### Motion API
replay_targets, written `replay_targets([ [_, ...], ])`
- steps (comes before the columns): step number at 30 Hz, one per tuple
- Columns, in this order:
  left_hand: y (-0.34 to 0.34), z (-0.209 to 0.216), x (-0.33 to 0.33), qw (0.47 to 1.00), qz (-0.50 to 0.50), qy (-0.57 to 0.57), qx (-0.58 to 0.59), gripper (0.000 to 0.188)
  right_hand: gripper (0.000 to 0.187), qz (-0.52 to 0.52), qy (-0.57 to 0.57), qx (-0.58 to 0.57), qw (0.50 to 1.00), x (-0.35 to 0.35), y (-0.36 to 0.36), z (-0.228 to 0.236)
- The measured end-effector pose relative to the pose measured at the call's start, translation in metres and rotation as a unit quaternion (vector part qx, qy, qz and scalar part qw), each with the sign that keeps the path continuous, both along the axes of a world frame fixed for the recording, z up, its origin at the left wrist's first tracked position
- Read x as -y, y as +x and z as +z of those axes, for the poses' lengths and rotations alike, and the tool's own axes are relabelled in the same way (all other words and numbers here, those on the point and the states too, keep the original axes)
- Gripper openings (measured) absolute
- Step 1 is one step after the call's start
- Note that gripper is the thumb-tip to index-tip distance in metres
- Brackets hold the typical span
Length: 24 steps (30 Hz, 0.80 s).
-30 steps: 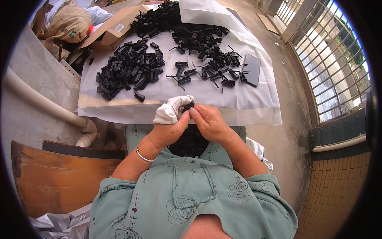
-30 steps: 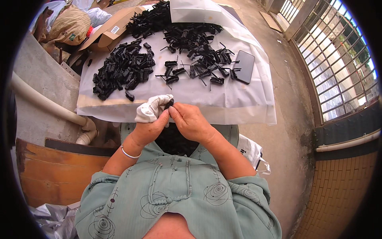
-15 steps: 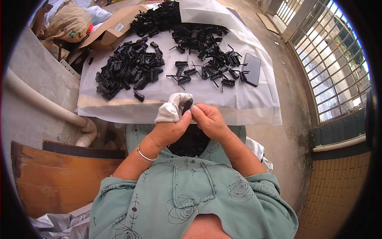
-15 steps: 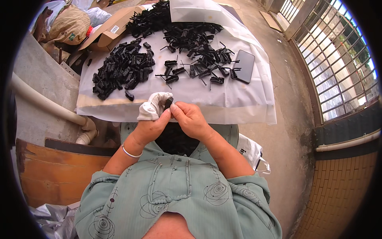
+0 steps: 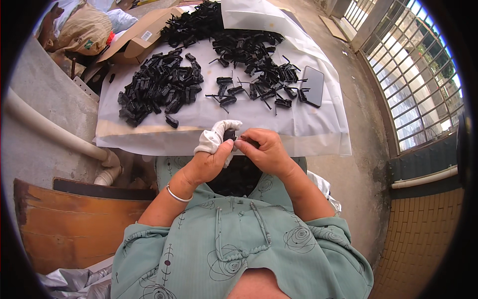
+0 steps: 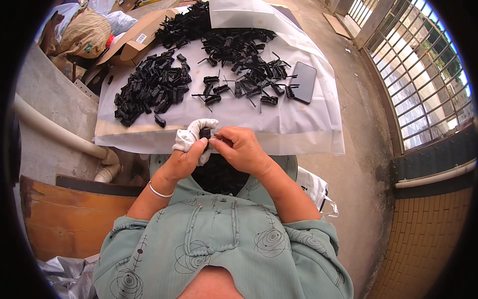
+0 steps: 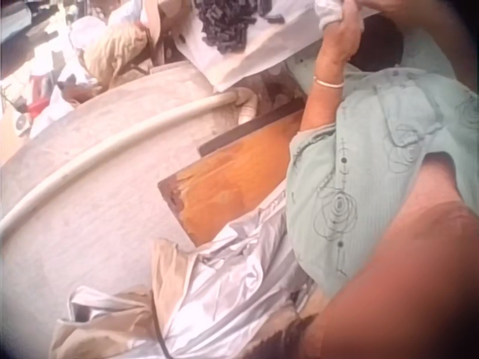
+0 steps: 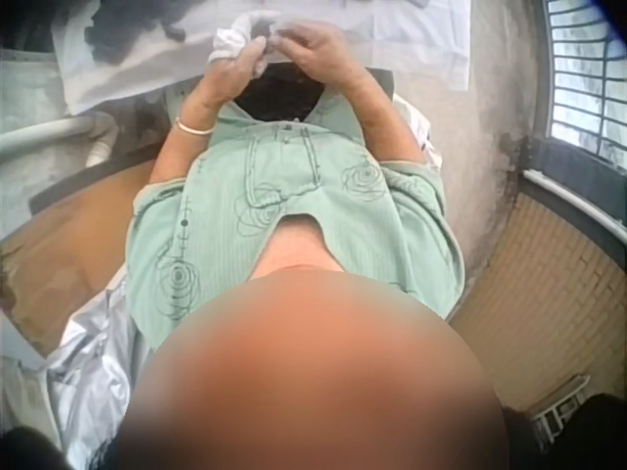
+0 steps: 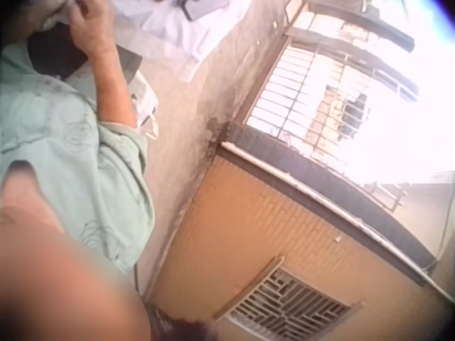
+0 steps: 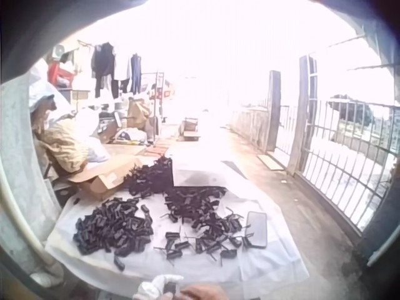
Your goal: The recorder is cleaning and inspecting small black plastic components using a white cloth.
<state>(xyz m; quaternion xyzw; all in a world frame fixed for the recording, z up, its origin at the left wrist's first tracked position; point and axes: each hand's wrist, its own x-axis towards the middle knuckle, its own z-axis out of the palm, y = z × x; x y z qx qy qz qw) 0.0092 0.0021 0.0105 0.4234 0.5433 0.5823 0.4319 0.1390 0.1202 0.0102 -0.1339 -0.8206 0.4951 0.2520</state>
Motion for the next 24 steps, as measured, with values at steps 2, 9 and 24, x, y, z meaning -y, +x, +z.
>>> replay_targets([
  [2,0.002,-0.009,-0.004,0.998,0.012,0.051,-0.043,0.03,0.013,0.004,-0.033,0.03,0.999,0.002,-0.001,0.007],
  [9,-0.002,-0.003,-0.001,0.998,0.05,0.021,-0.033,0.022,0.024,0.066,0.007,-0.004,0.998,0.001,-0.005,-0.001],
  [24,-0.015,-0.027,-0.001,0.954,0.136,0.118,-0.241,0.019,0.022,0.057,-0.069,0.044,0.995,0.011,-0.039,-0.024],
])
